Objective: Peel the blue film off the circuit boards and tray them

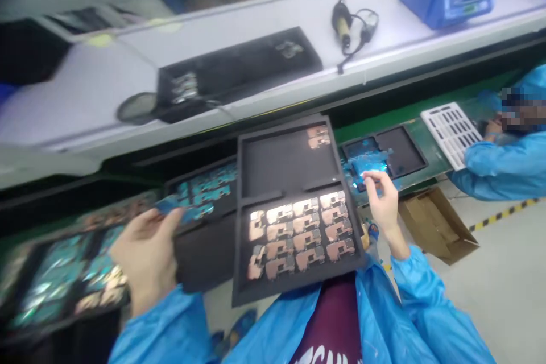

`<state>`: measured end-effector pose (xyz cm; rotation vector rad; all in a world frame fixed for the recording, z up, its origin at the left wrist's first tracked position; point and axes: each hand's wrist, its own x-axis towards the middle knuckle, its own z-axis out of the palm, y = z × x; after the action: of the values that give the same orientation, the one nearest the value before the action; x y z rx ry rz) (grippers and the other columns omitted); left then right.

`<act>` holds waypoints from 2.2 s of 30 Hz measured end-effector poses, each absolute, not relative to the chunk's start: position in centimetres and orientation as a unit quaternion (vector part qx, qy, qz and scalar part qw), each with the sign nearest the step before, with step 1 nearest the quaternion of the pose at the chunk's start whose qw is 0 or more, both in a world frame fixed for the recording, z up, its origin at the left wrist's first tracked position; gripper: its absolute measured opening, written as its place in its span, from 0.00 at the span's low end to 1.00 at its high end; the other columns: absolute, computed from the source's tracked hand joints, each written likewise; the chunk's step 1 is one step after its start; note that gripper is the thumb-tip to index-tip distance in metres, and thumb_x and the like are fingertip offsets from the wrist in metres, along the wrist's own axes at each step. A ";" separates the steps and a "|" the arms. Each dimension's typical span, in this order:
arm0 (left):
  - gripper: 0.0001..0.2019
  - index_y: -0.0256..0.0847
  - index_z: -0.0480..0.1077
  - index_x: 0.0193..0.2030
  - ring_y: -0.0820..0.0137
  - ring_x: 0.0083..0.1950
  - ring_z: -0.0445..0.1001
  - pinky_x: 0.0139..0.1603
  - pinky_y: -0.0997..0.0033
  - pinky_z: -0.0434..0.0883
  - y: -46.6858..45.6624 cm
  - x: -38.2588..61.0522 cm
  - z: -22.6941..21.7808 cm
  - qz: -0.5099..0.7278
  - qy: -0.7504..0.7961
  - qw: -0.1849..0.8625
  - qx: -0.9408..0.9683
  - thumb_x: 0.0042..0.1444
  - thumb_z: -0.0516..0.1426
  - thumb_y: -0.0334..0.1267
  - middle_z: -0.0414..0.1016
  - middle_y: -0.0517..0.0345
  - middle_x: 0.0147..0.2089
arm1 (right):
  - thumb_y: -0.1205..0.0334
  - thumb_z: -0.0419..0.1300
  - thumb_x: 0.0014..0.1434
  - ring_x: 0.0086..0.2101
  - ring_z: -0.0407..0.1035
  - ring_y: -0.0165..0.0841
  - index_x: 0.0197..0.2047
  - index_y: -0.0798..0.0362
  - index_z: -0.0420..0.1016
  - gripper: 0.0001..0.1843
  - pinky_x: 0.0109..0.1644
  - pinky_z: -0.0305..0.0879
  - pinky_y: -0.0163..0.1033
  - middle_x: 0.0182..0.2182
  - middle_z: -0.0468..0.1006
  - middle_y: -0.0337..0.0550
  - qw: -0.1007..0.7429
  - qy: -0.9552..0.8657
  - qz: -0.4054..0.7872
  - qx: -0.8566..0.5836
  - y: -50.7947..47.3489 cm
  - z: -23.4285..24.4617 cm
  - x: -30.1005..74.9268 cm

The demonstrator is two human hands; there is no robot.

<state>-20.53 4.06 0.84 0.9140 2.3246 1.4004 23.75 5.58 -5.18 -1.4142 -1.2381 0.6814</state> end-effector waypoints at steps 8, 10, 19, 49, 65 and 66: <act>0.15 0.47 0.85 0.49 0.56 0.52 0.86 0.56 0.57 0.83 -1.6 -4.3 4.6 0.446 0.637 0.472 0.415 0.56 0.73 0.48 0.88 0.54 0.50 | 0.51 0.69 0.70 0.39 0.81 0.33 0.58 0.49 0.82 0.17 0.36 0.79 0.36 0.46 0.86 0.44 0.445 -0.670 0.451 -0.388 3.0 2.1 13.8; 0.13 0.48 0.86 0.50 0.56 0.52 0.85 0.55 0.57 0.83 -1.6 -3.0 4.1 0.445 0.615 0.482 0.438 0.60 0.70 0.47 0.88 0.54 0.52 | 0.50 0.70 0.69 0.36 0.80 0.33 0.51 0.50 0.84 0.14 0.38 0.79 0.37 0.41 0.86 0.42 0.443 -0.644 0.470 -0.411 3.4 1.5 14.0; 0.08 0.44 0.84 0.41 0.62 0.41 0.82 0.47 0.61 0.79 -0.3 -0.7 2.0 0.478 0.625 0.387 0.481 0.64 0.66 0.45 0.85 0.56 0.39 | 0.49 0.63 0.76 0.38 0.82 0.33 0.49 0.50 0.86 0.16 0.45 0.80 0.38 0.41 0.87 0.41 0.451 -0.636 0.454 -0.431 3.4 0.3 15.9; 0.18 0.38 0.86 0.44 0.64 0.39 0.84 0.43 0.65 0.82 2.4 -6.8 4.0 0.498 0.561 0.599 0.280 0.50 0.77 0.44 0.87 0.50 0.41 | 0.74 0.60 0.72 0.44 0.83 0.38 0.56 0.48 0.77 0.15 0.49 0.83 0.46 0.43 0.87 0.45 0.531 -0.803 0.081 -0.258 1.4 0.4 17.1; 0.14 0.40 0.82 0.57 0.54 0.58 0.78 0.66 0.51 0.73 18.4 -1.2 -3.5 0.296 0.559 0.225 0.741 0.66 0.65 0.38 0.83 0.46 0.56 | 0.41 0.59 0.72 0.41 0.80 0.39 0.48 0.51 0.76 0.20 0.43 0.75 0.42 0.43 0.83 0.48 0.480 -0.501 0.268 -0.669 6.6 -12.9 29.9; 0.15 0.40 0.82 0.57 0.54 0.58 0.77 0.66 0.50 0.73 18.2 -1.6 -3.7 0.283 0.548 0.210 0.759 0.66 0.66 0.39 0.82 0.46 0.56 | 0.40 0.58 0.71 0.42 0.80 0.40 0.48 0.51 0.75 0.21 0.45 0.75 0.42 0.43 0.84 0.50 0.452 -0.498 0.284 -0.683 7.8 -14.6 30.5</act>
<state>-1.61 18.15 -3.72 2.1101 1.5242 0.7860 30.50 7.84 -14.62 -1.6877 -1.2315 0.7013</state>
